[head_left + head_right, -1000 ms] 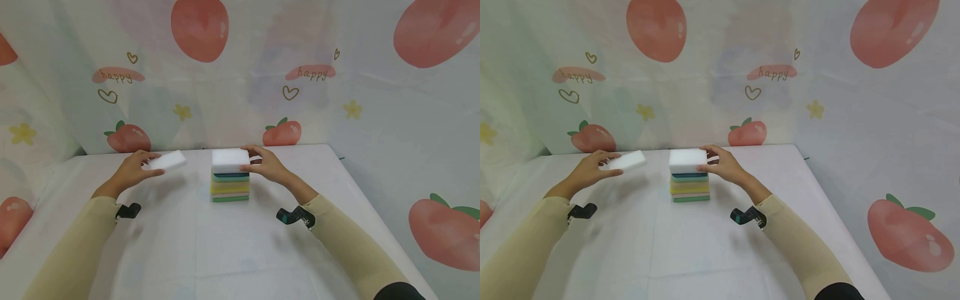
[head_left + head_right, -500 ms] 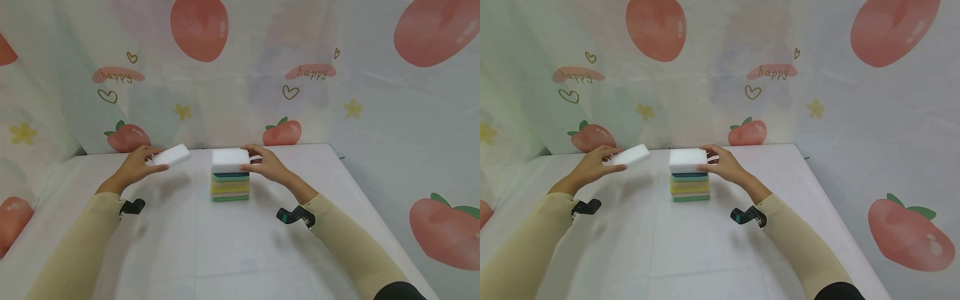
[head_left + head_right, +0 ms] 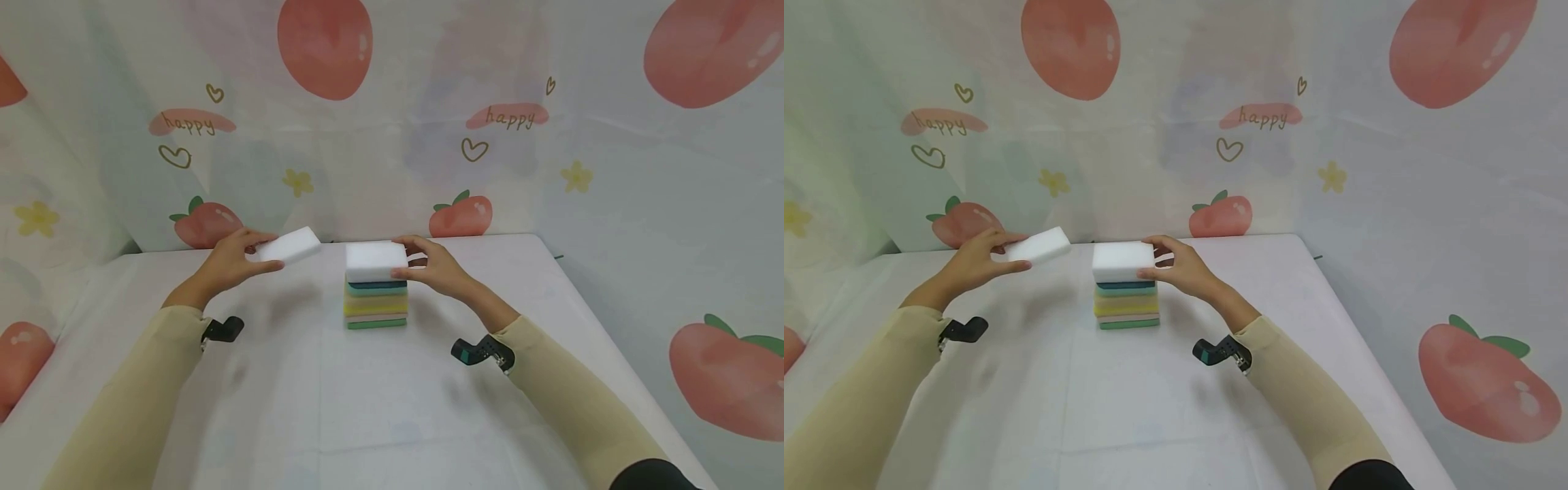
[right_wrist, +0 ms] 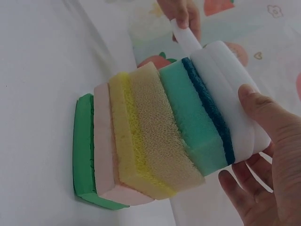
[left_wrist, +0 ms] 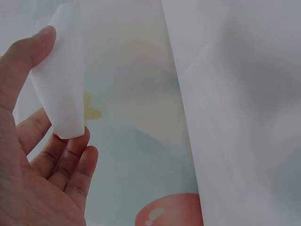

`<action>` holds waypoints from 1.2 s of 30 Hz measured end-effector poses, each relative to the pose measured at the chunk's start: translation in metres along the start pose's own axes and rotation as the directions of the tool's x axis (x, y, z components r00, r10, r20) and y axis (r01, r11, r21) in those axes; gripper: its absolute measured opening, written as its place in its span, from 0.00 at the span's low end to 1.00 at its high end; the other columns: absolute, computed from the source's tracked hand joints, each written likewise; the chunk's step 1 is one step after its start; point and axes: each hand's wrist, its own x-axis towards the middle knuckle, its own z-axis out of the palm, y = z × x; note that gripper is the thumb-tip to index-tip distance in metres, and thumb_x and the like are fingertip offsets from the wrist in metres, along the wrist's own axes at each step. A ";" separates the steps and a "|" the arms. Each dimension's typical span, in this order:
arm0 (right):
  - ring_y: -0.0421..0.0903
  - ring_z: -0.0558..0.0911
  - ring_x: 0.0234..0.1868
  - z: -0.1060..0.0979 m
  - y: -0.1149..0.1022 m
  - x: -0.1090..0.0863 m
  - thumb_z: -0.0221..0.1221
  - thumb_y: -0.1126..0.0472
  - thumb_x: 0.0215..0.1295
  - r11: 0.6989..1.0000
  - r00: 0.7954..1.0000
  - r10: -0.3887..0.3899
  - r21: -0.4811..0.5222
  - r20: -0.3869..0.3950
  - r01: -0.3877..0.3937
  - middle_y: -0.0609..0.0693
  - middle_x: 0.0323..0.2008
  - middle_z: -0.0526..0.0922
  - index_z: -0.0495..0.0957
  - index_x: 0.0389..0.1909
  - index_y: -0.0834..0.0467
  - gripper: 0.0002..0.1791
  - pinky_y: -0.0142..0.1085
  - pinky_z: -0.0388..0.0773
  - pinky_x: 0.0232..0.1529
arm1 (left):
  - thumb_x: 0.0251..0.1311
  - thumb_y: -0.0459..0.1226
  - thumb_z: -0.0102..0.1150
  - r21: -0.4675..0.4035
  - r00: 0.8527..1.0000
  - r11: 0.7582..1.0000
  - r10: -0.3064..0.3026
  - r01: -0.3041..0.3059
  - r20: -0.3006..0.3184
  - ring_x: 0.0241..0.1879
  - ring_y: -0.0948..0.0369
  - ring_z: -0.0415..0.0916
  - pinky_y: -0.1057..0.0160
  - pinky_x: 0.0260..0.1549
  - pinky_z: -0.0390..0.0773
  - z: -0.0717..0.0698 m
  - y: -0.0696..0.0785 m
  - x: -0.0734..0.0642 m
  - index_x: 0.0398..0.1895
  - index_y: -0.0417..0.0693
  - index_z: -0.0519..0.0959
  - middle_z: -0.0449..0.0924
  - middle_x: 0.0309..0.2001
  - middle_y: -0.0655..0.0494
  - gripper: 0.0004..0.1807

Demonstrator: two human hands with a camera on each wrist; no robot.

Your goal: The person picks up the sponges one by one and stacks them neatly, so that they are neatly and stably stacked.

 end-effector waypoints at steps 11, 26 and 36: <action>0.52 0.76 0.56 0.000 0.001 0.001 0.71 0.58 0.58 1.000 1.000 0.001 0.009 0.004 -0.001 0.56 0.58 0.74 0.69 0.66 0.57 0.35 0.46 0.75 0.60 | 0.53 0.51 0.72 -0.004 1.000 1.000 0.024 -0.024 -0.009 0.53 0.46 0.71 0.45 0.51 0.75 -0.002 0.021 0.007 0.64 0.46 0.76 0.72 0.57 0.45 0.36; 0.57 0.73 0.59 0.000 0.000 0.001 0.71 0.61 0.57 1.000 1.000 0.004 0.027 0.005 -0.004 0.60 0.61 0.72 0.66 0.68 0.61 0.38 0.52 0.71 0.63 | 0.53 0.51 0.72 -0.002 0.998 0.998 0.067 -0.067 -0.002 0.54 0.48 0.71 0.45 0.53 0.74 -0.004 0.049 0.012 0.64 0.50 0.76 0.71 0.56 0.48 0.35; 0.52 0.75 0.56 -0.001 0.002 0.001 0.71 0.59 0.57 1.000 1.000 -0.004 0.005 0.003 0.004 0.55 0.57 0.75 0.69 0.66 0.57 0.36 0.49 0.73 0.62 | 0.52 0.52 0.72 -0.011 0.996 0.997 0.082 -0.081 0.033 0.56 0.47 0.70 0.45 0.51 0.77 0.000 0.066 0.018 0.65 0.51 0.75 0.70 0.59 0.48 0.36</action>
